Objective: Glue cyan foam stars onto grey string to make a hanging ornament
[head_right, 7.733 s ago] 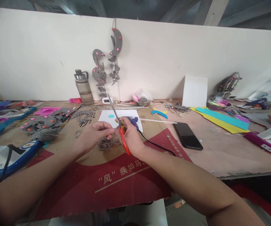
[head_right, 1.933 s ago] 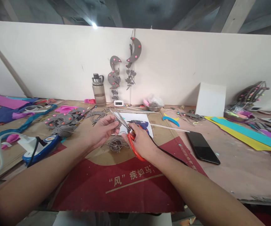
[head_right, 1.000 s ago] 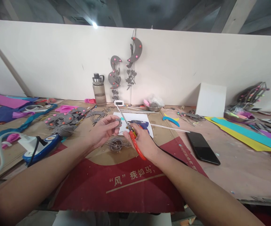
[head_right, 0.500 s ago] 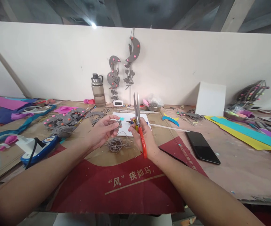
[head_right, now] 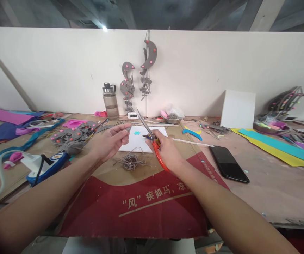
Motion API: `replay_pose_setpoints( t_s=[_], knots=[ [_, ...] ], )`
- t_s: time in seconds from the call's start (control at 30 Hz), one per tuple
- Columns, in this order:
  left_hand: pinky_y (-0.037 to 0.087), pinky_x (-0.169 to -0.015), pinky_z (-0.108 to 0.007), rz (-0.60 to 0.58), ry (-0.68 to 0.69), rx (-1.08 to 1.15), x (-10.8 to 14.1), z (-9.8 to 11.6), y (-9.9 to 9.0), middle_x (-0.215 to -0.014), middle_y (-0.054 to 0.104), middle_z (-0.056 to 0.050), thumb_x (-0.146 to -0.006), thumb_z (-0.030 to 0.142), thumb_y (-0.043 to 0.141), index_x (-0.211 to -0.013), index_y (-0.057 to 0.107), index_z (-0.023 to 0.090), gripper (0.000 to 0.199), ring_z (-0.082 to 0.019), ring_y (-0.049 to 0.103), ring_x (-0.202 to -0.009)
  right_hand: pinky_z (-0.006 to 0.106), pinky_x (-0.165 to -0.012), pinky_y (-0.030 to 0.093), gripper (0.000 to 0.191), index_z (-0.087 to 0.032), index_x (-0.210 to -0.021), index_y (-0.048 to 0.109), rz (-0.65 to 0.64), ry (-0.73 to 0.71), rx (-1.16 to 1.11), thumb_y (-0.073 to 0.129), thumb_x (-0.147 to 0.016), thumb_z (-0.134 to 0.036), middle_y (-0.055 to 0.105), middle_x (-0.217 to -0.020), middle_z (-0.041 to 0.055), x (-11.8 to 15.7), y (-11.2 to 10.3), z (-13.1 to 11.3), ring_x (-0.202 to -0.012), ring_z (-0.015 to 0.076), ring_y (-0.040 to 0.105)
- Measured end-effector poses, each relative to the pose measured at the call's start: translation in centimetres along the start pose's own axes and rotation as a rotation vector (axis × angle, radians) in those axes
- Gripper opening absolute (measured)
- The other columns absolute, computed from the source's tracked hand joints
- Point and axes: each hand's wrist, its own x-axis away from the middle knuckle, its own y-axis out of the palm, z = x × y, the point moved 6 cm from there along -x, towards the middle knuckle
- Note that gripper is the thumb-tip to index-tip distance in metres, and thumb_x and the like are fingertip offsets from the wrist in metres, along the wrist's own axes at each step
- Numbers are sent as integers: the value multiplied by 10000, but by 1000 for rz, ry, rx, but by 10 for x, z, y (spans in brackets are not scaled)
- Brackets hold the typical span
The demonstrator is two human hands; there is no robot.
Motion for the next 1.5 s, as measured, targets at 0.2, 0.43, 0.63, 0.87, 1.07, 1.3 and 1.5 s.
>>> replay_pose_setpoints(
  t_s=[0.2, 0.43, 0.63, 0.87, 1.07, 1.3, 1.5],
  knots=[
    [337, -471, -171, -28, 15, 138, -8, 4, -9, -708, 546, -2, -792, 403, 656, -792, 573, 130, 285, -33, 428, -504, 277, -579, 328, 339, -212, -1063, 594, 0, -81, 388, 448, -886, -461, 631, -703, 41, -3, -8, -1, -621, 186, 536],
    [314, -443, -157, -10, -25, 117, -11, -7, -16, -645, 524, 12, -817, 487, 595, -749, 498, 143, 364, -24, 390, -460, 285, -558, 251, 254, -240, -1054, 623, -26, -142, 657, 494, -842, -289, 663, -697, 55, -2, -4, 0, -577, 192, 528],
    [288, -411, -154, 25, -58, 106, -10, -5, -18, -615, 512, 21, -805, 505, 600, -710, 438, 158, 394, -19, 369, -419, 290, -551, 208, 285, -248, -1082, 614, -39, -155, 812, 470, -849, -327, 670, -693, 54, -2, -5, -3, -575, 193, 537],
    [261, -393, -143, 28, -65, 103, -9, -3, -17, -599, 510, 22, -813, 496, 594, -711, 419, 165, 388, -16, 348, -400, 285, -574, 224, 304, -265, -1113, 593, -71, -185, 903, 450, -847, -300, 686, -722, 33, -1, -2, -6, -619, 191, 571],
    [228, -380, -136, 13, -74, 95, -8, -1, -14, -583, 494, 33, -810, 492, 600, -724, 425, 165, 381, -10, 324, -385, 281, -593, 253, 313, -258, -1127, 592, -73, -189, 892, 434, -870, -342, 703, -778, 41, 0, 0, -4, -665, 195, 591],
    [213, -372, -135, 22, -96, 91, -7, -1, -13, -581, 487, 32, -802, 496, 608, -716, 424, 163, 390, -7, 314, -384, 284, -591, 272, 361, -260, -1189, 570, -103, -165, 907, 439, -853, -288, 713, -825, 51, 1, 2, -1, -686, 203, 610],
    [216, -373, -133, 22, -96, 96, -8, -2, -15, -582, 492, 32, -795, 499, 616, -718, 431, 164, 390, -7, 315, -384, 286, -591, 272, 355, -258, -1186, 563, -122, -177, 920, 431, -863, -322, 716, -831, 58, 0, 4, -1, -705, 216, 621]
  ],
)
